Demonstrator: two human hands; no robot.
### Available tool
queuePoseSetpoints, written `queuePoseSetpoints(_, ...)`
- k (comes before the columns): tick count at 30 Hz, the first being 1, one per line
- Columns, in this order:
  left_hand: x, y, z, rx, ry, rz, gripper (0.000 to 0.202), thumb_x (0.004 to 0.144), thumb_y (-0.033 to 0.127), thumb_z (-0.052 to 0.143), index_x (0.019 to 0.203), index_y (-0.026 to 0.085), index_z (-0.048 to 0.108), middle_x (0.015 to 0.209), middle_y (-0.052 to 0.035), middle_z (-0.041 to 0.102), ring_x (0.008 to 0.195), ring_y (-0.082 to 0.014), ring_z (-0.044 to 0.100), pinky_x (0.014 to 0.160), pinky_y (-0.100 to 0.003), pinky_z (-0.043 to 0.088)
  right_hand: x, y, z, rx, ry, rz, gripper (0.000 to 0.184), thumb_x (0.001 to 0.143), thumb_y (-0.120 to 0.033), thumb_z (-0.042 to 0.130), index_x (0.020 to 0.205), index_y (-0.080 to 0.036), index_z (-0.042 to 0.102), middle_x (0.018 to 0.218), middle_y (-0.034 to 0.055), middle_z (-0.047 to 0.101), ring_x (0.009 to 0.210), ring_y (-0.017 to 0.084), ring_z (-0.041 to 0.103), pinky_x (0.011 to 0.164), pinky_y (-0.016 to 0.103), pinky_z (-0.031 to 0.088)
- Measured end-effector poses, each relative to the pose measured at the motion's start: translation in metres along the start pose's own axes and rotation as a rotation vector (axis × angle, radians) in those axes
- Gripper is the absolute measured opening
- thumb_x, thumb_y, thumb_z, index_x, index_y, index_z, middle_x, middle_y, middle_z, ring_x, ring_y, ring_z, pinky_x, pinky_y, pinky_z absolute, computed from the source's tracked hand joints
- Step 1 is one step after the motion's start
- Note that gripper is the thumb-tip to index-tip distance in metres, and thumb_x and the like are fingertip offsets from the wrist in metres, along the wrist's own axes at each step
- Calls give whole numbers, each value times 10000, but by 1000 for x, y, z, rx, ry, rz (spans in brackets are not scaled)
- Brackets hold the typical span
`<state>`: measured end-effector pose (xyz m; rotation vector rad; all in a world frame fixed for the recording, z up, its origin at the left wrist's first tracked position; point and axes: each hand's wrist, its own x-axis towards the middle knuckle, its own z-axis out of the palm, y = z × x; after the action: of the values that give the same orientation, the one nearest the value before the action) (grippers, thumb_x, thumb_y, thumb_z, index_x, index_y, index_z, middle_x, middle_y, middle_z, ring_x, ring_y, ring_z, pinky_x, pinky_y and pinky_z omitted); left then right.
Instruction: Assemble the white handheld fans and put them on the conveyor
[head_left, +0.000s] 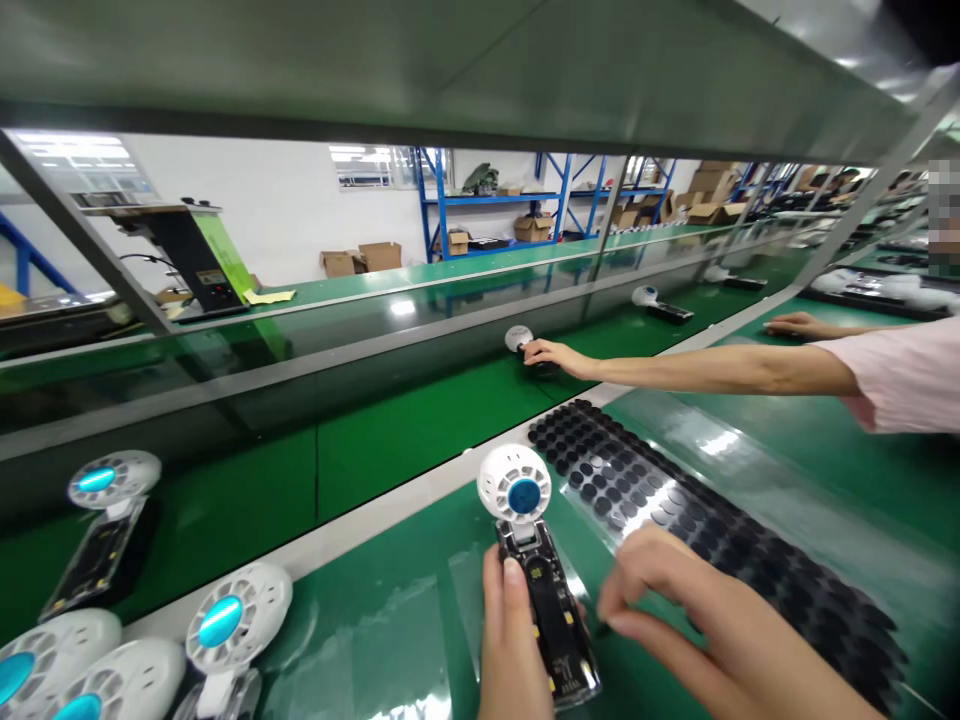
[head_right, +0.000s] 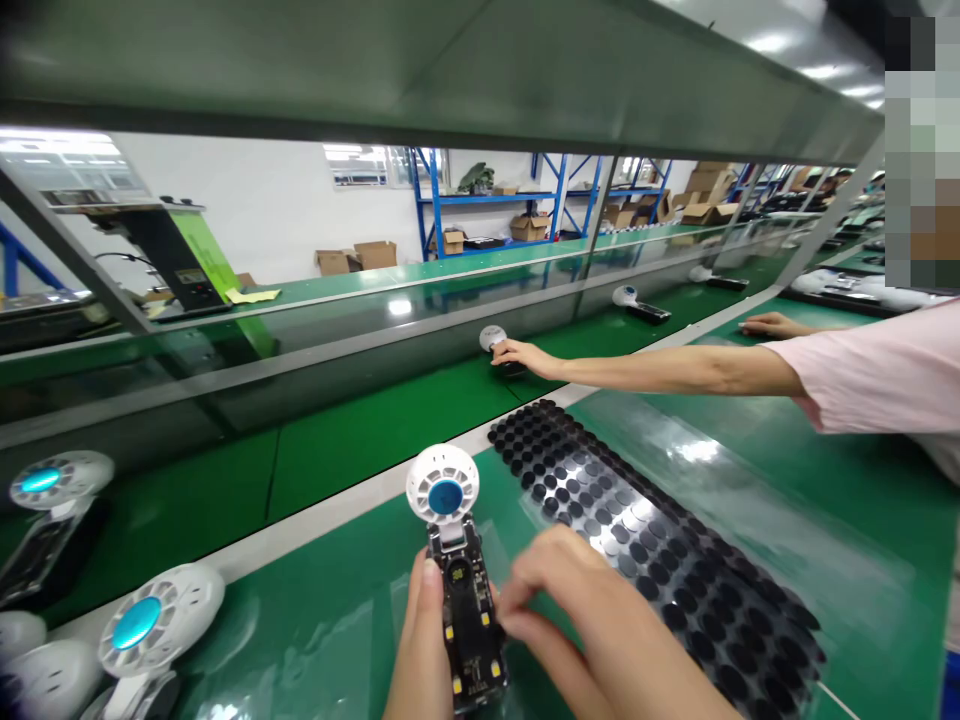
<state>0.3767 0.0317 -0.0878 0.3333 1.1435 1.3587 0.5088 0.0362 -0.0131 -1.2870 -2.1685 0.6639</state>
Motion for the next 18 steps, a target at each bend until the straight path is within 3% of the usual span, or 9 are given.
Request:
queuePoseSetpoints(3,1,3,-2,77,65,144,432,694,561,558,917,193,588,912,-88,691,1038,-291,565,791,-329,470,30,-5,12,-25,-90,42,203,808,-49,465,766,-241,519,817,-17,551,766,139,547,668,265,469)
queuePoseSetpoints(5,2,5,-4,79,55,193,379,686,523,581,860,188,623,991,-87,676,1108,-301,513,839,-332,449,39,-8,19,-80,-117,49,209,797,-25,467,747,-225,506,811,-14,531,773,152,523,673,287,447)
queuePoseSetpoints(9,1,7,-5,17,15,125,311,669,457,618,842,199,638,994,-84,679,1068,-320,535,801,-343,466,40,-8,22,-142,-165,46,203,795,-16,489,742,-212,485,799,-9,505,760,168,490,655,309,426)
queuePoseSetpoints(18,-7,6,-2,20,70,67,348,704,436,597,961,204,629,949,-78,683,1021,-299,561,802,-317,450,40,-3,25,-131,-174,51,222,789,1,495,748,-215,469,798,-15,496,758,161,482,653,299,420)
